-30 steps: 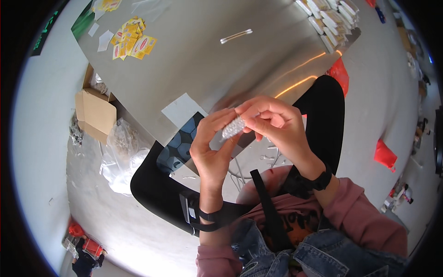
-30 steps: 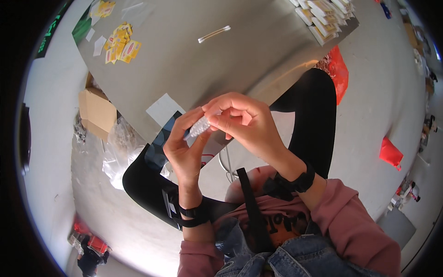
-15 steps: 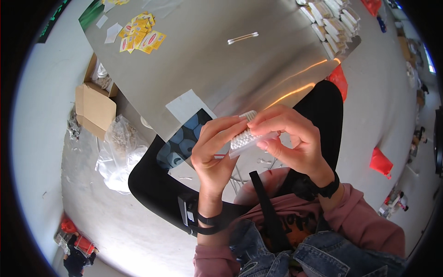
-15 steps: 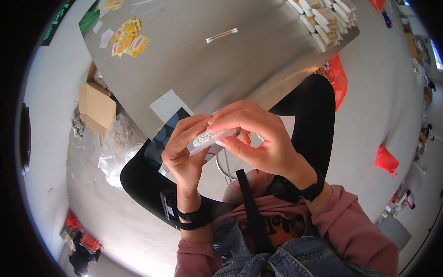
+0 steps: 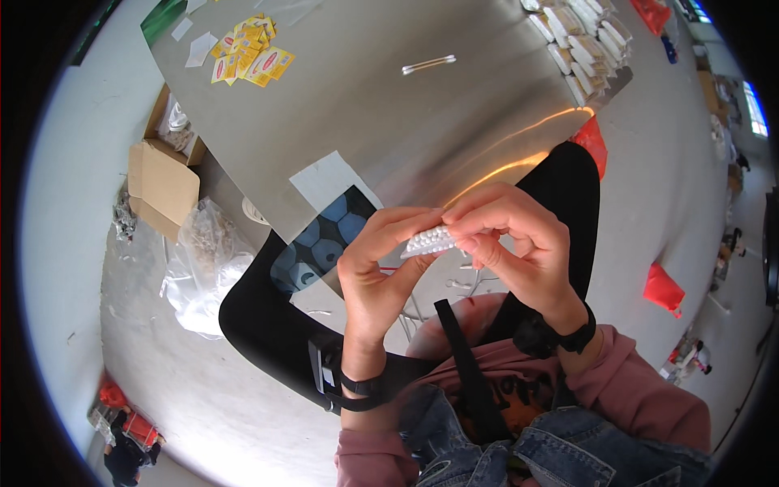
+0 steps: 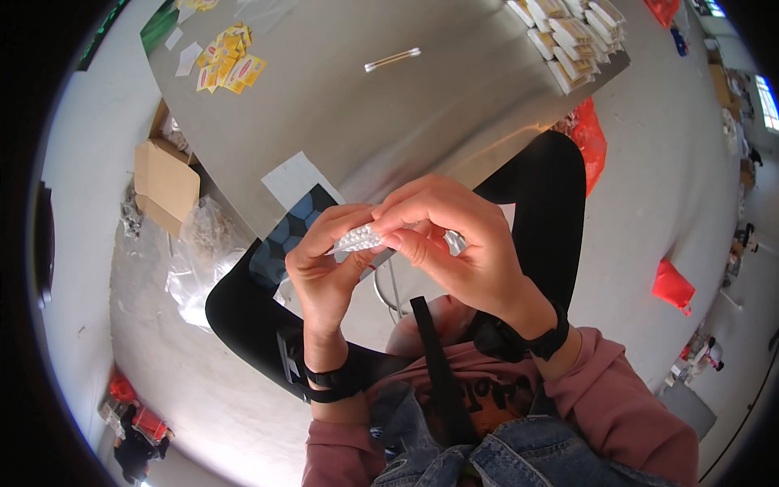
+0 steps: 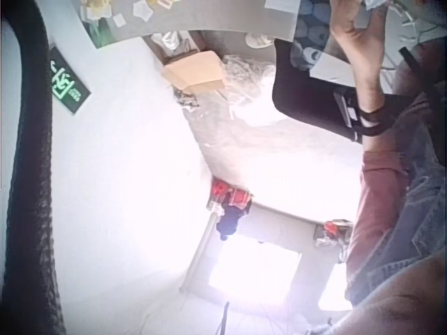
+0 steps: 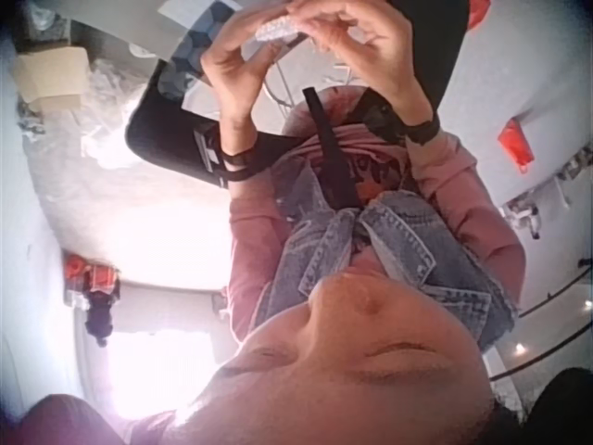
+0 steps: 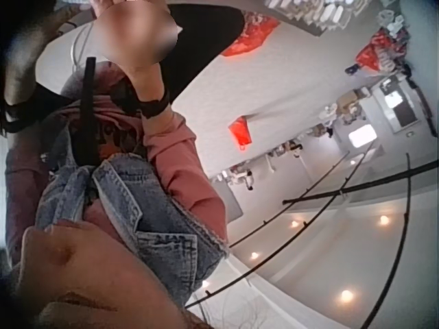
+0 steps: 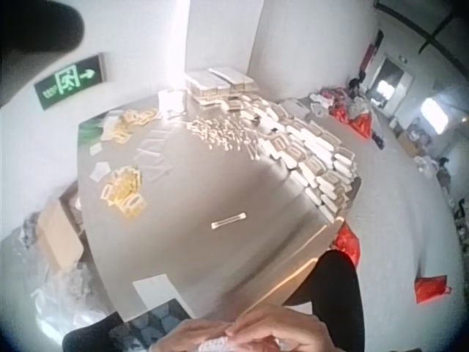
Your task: Packaging individual cotton swabs into small plastic bags.
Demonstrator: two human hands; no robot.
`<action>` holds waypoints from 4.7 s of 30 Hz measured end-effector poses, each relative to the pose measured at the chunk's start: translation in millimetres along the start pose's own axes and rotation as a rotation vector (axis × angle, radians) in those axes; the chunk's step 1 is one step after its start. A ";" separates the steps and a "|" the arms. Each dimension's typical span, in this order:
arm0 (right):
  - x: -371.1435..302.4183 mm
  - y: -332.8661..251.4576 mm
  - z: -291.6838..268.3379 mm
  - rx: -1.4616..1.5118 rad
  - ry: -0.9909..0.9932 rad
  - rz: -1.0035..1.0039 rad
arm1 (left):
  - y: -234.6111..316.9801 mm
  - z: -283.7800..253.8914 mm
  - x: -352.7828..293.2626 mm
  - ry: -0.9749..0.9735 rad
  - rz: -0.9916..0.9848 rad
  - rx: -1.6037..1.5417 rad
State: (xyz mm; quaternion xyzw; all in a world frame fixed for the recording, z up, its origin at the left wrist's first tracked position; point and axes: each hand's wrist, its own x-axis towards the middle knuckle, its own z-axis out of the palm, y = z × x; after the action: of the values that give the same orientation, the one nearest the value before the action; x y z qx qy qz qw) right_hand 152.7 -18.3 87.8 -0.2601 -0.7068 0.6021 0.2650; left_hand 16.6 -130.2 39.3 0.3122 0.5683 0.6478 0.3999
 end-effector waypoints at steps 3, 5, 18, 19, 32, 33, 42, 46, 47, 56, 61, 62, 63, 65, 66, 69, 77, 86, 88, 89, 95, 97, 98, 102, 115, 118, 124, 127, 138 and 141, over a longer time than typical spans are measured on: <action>-0.5 -3.4 -0.2 0.030 0.002 0.007 | -0.3 -0.6 0.4 -0.009 0.049 -0.003; -1.6 -4.1 -1.5 0.013 0.000 0.038 | -1.7 -0.9 -0.8 -0.006 0.058 -0.018; -2.9 -13.2 -5.8 -0.156 -0.081 -0.252 | 3.2 0.6 0.1 0.034 0.335 0.170; -6.3 -16.0 -4.3 -0.042 -0.052 -0.113 | 5.7 1.6 -1.2 0.035 0.338 0.170; -11.8 -15.4 4.3 0.223 0.012 0.212 | 5.0 22.5 -13.0 0.304 0.246 -0.199; -11.9 -16.6 4.8 0.225 0.012 0.210 | 5.5 23.0 -11.9 0.313 0.310 -0.159; -13.6 -17.7 6.4 0.197 0.027 0.125 | 10.8 14.8 -16.3 0.333 0.406 0.164; -14.1 -16.7 7.3 0.135 0.034 0.058 | 9.4 16.0 -18.1 0.352 0.403 0.136; -13.8 -16.5 7.5 0.097 0.031 0.018 | 10.2 17.2 -17.9 0.365 0.399 0.110; -14.9 -11.4 13.5 -0.055 0.060 -0.095 | 8.5 18.3 -20.1 0.375 0.341 0.084; -15.6 -14.1 16.2 -0.058 0.067 -0.078 | 10.5 17.3 -19.6 0.396 0.304 0.028; -15.7 -14.0 15.5 -0.049 0.065 -0.062 | 10.3 16.7 -18.9 0.388 0.297 0.000; -15.7 -13.2 14.8 -0.050 0.066 -0.061 | 10.0 16.0 -18.3 0.380 0.290 -0.027; -15.0 -12.2 13.5 -0.080 0.068 -0.103 | 9.4 14.1 -17.3 0.363 0.311 -0.017; -14.8 -12.7 13.2 -0.080 0.068 -0.104 | 9.7 13.6 -16.8 0.348 0.332 -0.005; -13.0 -14.4 10.4 -0.091 0.078 -0.120 | 11.4 18.0 -16.4 0.385 0.317 -0.146; -7.6 -16.2 9.1 -0.295 0.042 -0.316 | 8.8 7.5 -18.3 0.214 0.443 0.299; -11.4 4.9 13.2 -0.180 0.097 -0.177 | -1.3 28.3 -20.2 0.264 0.234 0.034; -10.4 8.0 14.6 -0.095 0.106 -0.110 | 1.8 20.7 -15.4 0.291 0.222 -0.025; -10.1 9.6 15.2 -0.012 0.113 -0.041 | 1.2 13.3 -13.6 0.231 0.220 0.073; -5.0 7.4 9.8 0.082 0.011 0.105 | 2.4 -0.1 -7.9 0.130 0.097 0.189; -4.4 6.4 9.7 0.079 0.009 0.105 | 2.8 -0.8 -7.4 0.133 0.083 0.123; -3.8 6.2 10.1 0.078 0.006 0.102 | 2.3 -1.4 -7.7 0.135 0.082 0.123; -3.4 7.0 10.8 0.050 0.002 0.069 | 0.2 -2.7 -8.0 0.125 0.058 0.050; 0.2 31.6 13.3 0.070 0.018 0.101 | -5.5 0.0 -2.1 0.200 0.153 0.277; 0.1 47.7 14.7 0.103 0.043 0.133 | -19.5 1.3 2.8 0.216 0.153 0.340; 4.8 54.2 9.7 0.131 0.058 0.188 | -19.1 7.1 11.5 0.203 0.144 0.328; 6.5 58.2 9.1 0.101 0.055 0.050 | -17.8 8.2 10.4 0.202 0.193 0.427; 12.0 56.6 -4.1 0.105 -0.053 0.110 | -14.4 13.2 6.4 0.264 0.330 0.549; 12.8 61.4 -2.4 0.263 -0.010 0.164 | -18.0 15.5 9.5 0.285 0.239 0.459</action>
State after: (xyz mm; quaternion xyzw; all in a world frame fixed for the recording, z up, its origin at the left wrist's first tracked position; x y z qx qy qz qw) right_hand 148.0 0.8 28.2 -0.2772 -0.5996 0.7102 0.2433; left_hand 28.3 -113.8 23.5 0.3650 0.7095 0.5822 0.1560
